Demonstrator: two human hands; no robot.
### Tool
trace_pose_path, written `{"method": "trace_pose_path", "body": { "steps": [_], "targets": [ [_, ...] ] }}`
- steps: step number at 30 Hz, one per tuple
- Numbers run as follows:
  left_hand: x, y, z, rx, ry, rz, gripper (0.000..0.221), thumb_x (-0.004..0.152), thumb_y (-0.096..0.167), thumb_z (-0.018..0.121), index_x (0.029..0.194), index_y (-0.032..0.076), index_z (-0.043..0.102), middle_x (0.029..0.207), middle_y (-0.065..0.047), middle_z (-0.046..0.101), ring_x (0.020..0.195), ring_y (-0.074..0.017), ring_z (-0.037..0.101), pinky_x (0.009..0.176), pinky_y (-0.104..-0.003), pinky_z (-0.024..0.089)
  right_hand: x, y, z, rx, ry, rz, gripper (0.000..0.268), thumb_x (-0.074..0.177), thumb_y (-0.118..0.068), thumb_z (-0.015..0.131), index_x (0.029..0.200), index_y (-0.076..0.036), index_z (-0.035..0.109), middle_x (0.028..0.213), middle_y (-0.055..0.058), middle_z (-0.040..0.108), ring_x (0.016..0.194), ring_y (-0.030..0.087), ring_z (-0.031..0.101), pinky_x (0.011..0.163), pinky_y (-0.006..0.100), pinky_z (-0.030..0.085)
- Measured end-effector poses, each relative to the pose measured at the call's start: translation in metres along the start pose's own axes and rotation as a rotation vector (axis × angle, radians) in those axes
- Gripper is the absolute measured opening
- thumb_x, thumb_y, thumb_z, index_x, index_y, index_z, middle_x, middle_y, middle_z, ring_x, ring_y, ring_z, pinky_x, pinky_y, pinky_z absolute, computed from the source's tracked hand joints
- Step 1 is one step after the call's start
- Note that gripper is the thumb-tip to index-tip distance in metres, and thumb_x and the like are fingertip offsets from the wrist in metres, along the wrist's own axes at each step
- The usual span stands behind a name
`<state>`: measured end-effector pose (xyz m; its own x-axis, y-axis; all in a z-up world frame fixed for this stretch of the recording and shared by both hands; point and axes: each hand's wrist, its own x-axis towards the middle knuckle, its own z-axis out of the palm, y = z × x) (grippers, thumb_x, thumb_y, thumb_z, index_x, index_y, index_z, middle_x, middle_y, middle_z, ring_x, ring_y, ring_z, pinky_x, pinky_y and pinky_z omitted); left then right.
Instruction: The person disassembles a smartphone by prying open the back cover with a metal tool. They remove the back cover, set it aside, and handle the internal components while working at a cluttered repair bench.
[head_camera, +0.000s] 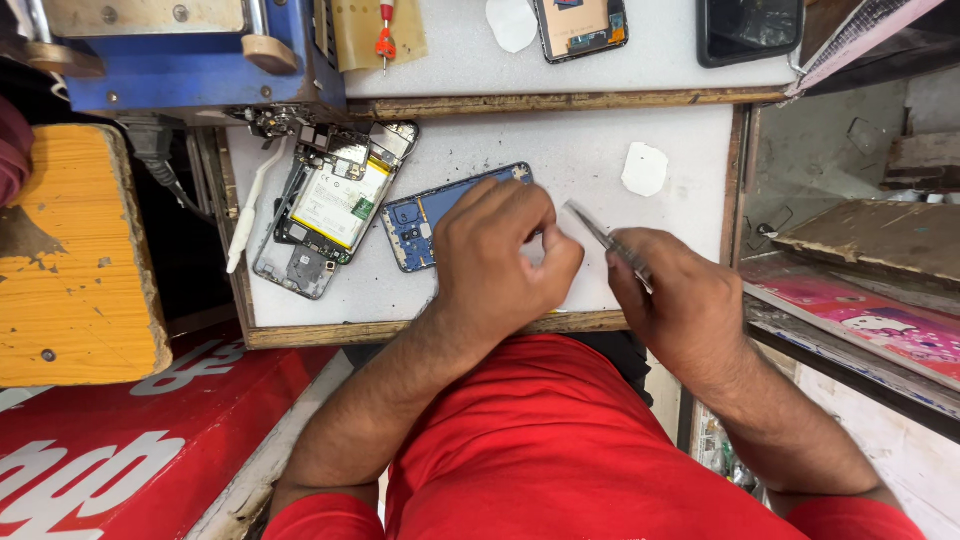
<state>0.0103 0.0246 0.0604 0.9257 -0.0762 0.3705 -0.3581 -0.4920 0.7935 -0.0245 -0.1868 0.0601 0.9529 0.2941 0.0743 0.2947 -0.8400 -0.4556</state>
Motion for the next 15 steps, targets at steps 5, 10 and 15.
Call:
{"method": "trace_pose_path", "body": {
  "steps": [5,10,15],
  "targets": [
    [-0.023,0.018,-0.013,-0.166,-0.321,0.139,0.009,0.071,0.008,0.066,0.074,0.007,0.057,0.069,-0.009,0.056,0.065,-0.029,0.059,0.062,-0.043,0.05,-0.004,0.024,0.0,0.284,0.052,0.192,0.02,0.102,-0.013,0.075,0.109,0.0,0.061,0.09,0.009,0.075,0.081,0.013,0.076,0.062,0.027,0.059],
    [-0.023,0.014,-0.012,-0.039,-0.384,0.1,0.015,0.098,0.018,0.071,0.09,0.005,0.069,0.082,-0.01,0.069,0.074,-0.0244,0.07,0.065,-0.038,0.056,-0.007,0.026,-0.006,0.56,-0.083,0.168,0.023,0.099,-0.009,0.072,0.118,0.001,0.064,0.094,0.008,0.075,0.082,0.011,0.069,0.063,0.026,0.056],
    [-0.008,0.004,-0.014,0.041,-0.072,0.002,0.015,0.096,0.011,0.071,0.109,0.003,0.07,0.098,-0.011,0.073,0.086,-0.0263,0.073,0.073,-0.036,0.059,-0.002,0.001,-0.01,0.419,-0.121,0.227,0.026,0.092,-0.009,0.071,0.115,0.002,0.062,0.085,0.009,0.076,0.066,0.016,0.073,0.05,0.031,0.057]
  ]
}}
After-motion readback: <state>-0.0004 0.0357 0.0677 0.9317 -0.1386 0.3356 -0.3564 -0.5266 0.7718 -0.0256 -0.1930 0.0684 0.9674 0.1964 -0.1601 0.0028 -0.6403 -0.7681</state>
